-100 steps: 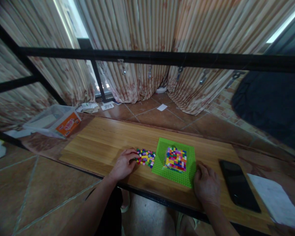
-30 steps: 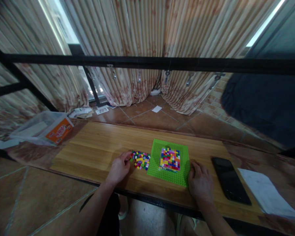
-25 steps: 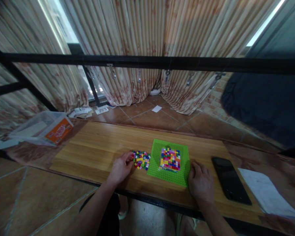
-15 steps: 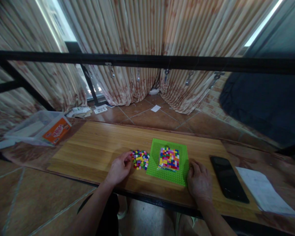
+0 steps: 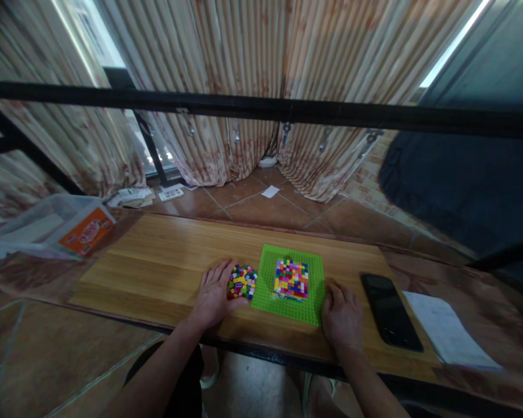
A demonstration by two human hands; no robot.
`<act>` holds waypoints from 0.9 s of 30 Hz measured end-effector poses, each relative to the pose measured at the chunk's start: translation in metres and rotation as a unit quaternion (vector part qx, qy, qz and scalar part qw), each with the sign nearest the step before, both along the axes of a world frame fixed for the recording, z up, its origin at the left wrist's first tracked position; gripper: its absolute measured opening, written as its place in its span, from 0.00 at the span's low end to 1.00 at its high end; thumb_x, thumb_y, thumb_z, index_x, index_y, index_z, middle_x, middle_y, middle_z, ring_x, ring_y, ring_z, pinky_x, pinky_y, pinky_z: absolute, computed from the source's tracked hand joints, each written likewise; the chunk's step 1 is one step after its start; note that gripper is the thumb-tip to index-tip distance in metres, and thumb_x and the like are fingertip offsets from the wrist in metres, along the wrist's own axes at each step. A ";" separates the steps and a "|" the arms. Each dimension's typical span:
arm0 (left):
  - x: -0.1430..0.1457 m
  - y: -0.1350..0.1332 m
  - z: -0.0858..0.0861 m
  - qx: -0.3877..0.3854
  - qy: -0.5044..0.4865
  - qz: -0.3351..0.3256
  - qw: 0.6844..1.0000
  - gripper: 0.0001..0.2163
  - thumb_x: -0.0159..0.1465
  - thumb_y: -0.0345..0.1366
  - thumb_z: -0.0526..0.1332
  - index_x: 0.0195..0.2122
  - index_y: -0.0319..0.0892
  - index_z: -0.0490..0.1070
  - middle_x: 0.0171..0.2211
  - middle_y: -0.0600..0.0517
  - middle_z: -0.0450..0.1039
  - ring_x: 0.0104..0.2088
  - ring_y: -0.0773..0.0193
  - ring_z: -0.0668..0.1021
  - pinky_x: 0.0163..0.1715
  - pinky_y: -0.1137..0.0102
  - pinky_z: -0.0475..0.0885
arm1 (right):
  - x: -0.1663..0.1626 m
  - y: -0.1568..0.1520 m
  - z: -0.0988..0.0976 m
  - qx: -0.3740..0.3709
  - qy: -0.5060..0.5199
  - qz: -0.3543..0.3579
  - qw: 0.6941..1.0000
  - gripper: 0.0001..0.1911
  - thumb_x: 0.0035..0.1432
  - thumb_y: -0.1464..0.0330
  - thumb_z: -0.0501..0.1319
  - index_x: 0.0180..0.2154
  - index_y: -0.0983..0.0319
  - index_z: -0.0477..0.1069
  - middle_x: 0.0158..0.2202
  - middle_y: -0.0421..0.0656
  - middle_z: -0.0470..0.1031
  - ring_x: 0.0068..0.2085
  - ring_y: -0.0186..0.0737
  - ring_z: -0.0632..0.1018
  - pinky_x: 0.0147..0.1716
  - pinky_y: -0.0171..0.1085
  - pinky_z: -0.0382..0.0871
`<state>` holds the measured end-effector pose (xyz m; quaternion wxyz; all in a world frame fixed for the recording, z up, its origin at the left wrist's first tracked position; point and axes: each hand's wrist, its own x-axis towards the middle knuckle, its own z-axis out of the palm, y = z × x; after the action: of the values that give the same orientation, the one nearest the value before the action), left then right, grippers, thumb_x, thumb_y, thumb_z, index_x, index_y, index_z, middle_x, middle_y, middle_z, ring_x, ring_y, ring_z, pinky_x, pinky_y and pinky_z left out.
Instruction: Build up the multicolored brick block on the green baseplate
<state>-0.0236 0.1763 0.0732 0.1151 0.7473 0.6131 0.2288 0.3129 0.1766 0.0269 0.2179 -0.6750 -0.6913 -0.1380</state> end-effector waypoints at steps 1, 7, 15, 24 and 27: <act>-0.001 0.002 -0.001 0.005 0.000 0.001 1.000 0.37 0.53 0.49 0.64 0.61 0.43 0.54 0.60 0.42 0.59 0.60 0.49 0.61 0.60 0.53 0.52 | 0.000 0.000 0.000 0.000 0.000 -0.004 1.000 0.16 0.59 0.68 0.49 0.44 0.65 0.70 0.44 0.51 0.72 0.45 0.47 0.71 0.47 0.45 0.65; -0.005 0.005 0.001 0.031 -0.019 0.001 0.999 0.36 0.52 0.46 0.67 0.60 0.42 0.57 0.58 0.43 0.63 0.58 0.51 0.64 0.57 0.56 0.58 | -0.003 -0.002 0.004 -0.004 -0.008 0.003 1.000 0.16 0.59 0.69 0.49 0.44 0.66 0.70 0.44 0.52 0.72 0.46 0.48 0.70 0.48 0.45 0.65; 0.000 0.003 0.006 0.068 -0.053 -0.039 0.996 0.10 0.57 0.32 0.62 0.40 0.48 0.74 0.54 0.51 0.68 0.53 0.56 0.68 0.53 0.59 0.62 | -0.004 -0.001 0.003 -0.003 0.010 0.002 1.000 0.15 0.59 0.70 0.50 0.44 0.66 0.70 0.45 0.52 0.72 0.47 0.47 0.70 0.48 0.45 0.65; 0.000 0.013 0.004 0.090 -0.072 -0.036 0.993 0.06 0.59 0.30 0.59 0.33 0.46 0.75 0.47 0.49 0.74 0.48 0.55 0.73 0.49 0.57 0.66 | -0.012 -0.001 0.010 -0.020 0.034 -0.025 0.999 0.14 0.60 0.71 0.50 0.44 0.65 0.70 0.46 0.51 0.71 0.48 0.46 0.70 0.48 0.44 0.64; -0.001 0.012 0.005 0.077 -0.124 -0.032 0.989 0.06 0.62 0.33 0.56 0.36 0.44 0.73 0.44 0.48 0.75 0.46 0.57 0.75 0.47 0.59 0.68 | -0.014 -0.001 0.011 -0.025 0.041 -0.030 0.998 0.14 0.61 0.71 0.49 0.45 0.65 0.69 0.46 0.50 0.71 0.48 0.46 0.69 0.48 0.44 0.64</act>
<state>-0.0247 0.1882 0.0778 0.1392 0.7389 0.5508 0.3623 0.2986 0.1758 0.0383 0.2247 -0.7061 -0.6642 -0.0994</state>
